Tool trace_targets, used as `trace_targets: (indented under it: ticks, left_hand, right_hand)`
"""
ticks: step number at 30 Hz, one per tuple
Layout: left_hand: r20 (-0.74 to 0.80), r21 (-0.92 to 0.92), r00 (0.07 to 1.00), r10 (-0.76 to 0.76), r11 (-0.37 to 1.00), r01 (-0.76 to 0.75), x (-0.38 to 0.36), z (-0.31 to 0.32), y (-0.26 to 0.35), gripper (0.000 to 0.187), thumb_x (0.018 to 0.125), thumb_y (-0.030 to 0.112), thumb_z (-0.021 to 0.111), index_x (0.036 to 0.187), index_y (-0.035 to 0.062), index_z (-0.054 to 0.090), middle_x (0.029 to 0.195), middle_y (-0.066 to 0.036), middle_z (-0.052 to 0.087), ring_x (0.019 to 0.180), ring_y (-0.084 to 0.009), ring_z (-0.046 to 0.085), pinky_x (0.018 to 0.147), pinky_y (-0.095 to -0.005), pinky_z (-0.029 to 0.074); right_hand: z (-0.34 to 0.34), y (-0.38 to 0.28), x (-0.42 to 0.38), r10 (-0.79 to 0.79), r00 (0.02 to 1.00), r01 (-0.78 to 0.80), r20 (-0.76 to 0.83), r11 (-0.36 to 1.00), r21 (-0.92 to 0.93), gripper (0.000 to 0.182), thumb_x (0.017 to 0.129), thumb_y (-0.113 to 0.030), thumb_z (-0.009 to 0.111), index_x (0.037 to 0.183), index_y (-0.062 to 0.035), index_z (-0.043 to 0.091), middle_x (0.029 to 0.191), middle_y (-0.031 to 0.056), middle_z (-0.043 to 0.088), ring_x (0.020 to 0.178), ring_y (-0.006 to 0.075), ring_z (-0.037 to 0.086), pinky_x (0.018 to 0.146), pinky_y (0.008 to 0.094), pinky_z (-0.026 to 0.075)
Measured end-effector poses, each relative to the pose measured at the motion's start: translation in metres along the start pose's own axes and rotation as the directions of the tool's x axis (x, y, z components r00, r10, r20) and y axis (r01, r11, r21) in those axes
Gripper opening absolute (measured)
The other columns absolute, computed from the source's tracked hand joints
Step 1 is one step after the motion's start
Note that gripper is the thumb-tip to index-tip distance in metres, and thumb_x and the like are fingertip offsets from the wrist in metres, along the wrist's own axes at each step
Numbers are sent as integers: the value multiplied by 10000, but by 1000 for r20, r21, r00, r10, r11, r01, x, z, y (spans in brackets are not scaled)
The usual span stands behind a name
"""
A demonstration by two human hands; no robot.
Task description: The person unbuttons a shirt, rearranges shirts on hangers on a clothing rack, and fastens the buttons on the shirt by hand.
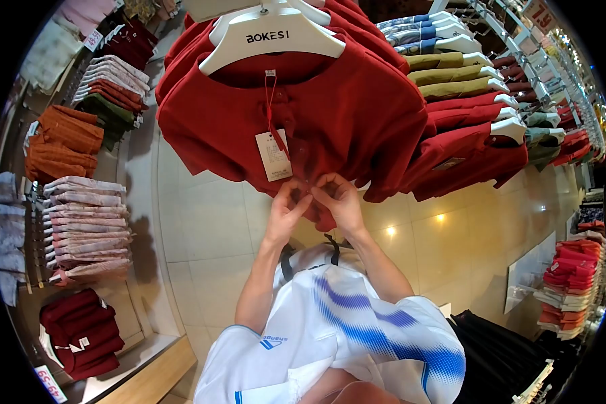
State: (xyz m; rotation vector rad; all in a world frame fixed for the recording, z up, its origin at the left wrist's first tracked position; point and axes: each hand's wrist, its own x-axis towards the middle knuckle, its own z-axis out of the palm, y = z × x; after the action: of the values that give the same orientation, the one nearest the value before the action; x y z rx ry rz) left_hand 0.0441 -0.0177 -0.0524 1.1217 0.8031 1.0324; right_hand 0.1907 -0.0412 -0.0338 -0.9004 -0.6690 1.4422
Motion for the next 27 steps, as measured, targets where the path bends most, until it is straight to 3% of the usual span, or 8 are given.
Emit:
trace_targets:
  ticks: [7, 13, 15, 19, 21, 22, 24, 27]
  left_hand:
    - [28, 245, 978, 209, 947, -209, 5, -11, -24, 216, 907, -20, 610, 1080, 4, 483, 984, -31, 513, 838, -100, 531, 709, -242, 461]
    - [-8, 183, 983, 183, 967, -178, 2, -10, -14, 210, 909, 7, 609, 1098, 10, 517, 987, -20, 541, 843, -87, 526, 709, -204, 455]
    - [-15, 220, 980, 196, 957, -188, 1, -10, -7, 219, 912, 14, 610, 1111, 8, 518, 981, -20, 550, 833, -90, 541, 705, -203, 470]
    - [-37, 123, 998, 59, 991, -54, -1, -14, -4, 229, 917, 19, 603, 1132, -5, 526, 974, -27, 586, 820, -98, 579, 725, -212, 486]
    - [-30, 143, 996, 85, 987, -80, -1, -18, -5, 227, 915, 18, 602, 1129, -11, 531, 976, -34, 602, 825, -104, 591, 731, -220, 489]
    - [-4, 187, 993, 122, 975, -119, -1, -21, -5, 220, 913, 13, 600, 1122, -18, 538, 980, -42, 615, 840, -110, 599, 745, -231, 492]
    - [23, 231, 987, 156, 960, -157, -2, -24, -5, 214, 910, 7, 597, 1115, -25, 546, 983, -50, 627, 856, -116, 606, 759, -242, 495]
    - [46, 264, 983, 176, 947, -182, -2, -27, -4, 202, 908, 1, 590, 1104, -32, 555, 973, -62, 643, 881, -123, 615, 776, -256, 494]
  right_hand:
    - [-1, 9, 2, 84, 996, -85, 10, 980, 182, 106, 923, -18, 610, 975, -29, 518, 890, 48, 615, 784, 119, 619, 672, 281, 566]
    - [-1, 19, 6, 41, 999, -41, 5, 999, -10, 126, 916, 7, 599, 999, -45, 519, 882, 16, 570, 816, 85, 576, 740, 236, 485]
    - [3, 20, 6, -156, 987, 159, 33, 976, -146, 130, 920, 8, 594, 1017, -35, 519, 873, 8, 547, 797, 79, 581, 694, 228, 482]
    - [9, 12, 6, -223, 973, 231, 60, 939, -254, 143, 923, -4, 575, 1057, -48, 549, 893, 22, 577, 744, 79, 588, 591, 220, 467]
    - [10, -5, 3, -403, 878, 457, 259, 539, -708, 295, 853, 20, 624, 1136, -48, 575, 864, 92, 585, 691, 186, 645, 631, 287, 530]
    - [9, -10, 4, -402, 878, 457, 260, 540, -707, 295, 853, 20, 624, 1136, -48, 575, 864, 92, 585, 691, 186, 645, 631, 287, 530]
    - [5, -17, 5, -290, 783, 604, 550, 144, -784, 356, 835, -30, 640, 1185, -68, 589, 889, 121, 610, 710, 275, 662, 629, 356, 557]
    - [0, -16, 10, -288, 768, 626, 572, 147, -766, 334, 849, -85, 647, 1178, -67, 594, 913, 112, 629, 723, 306, 668, 616, 393, 560]
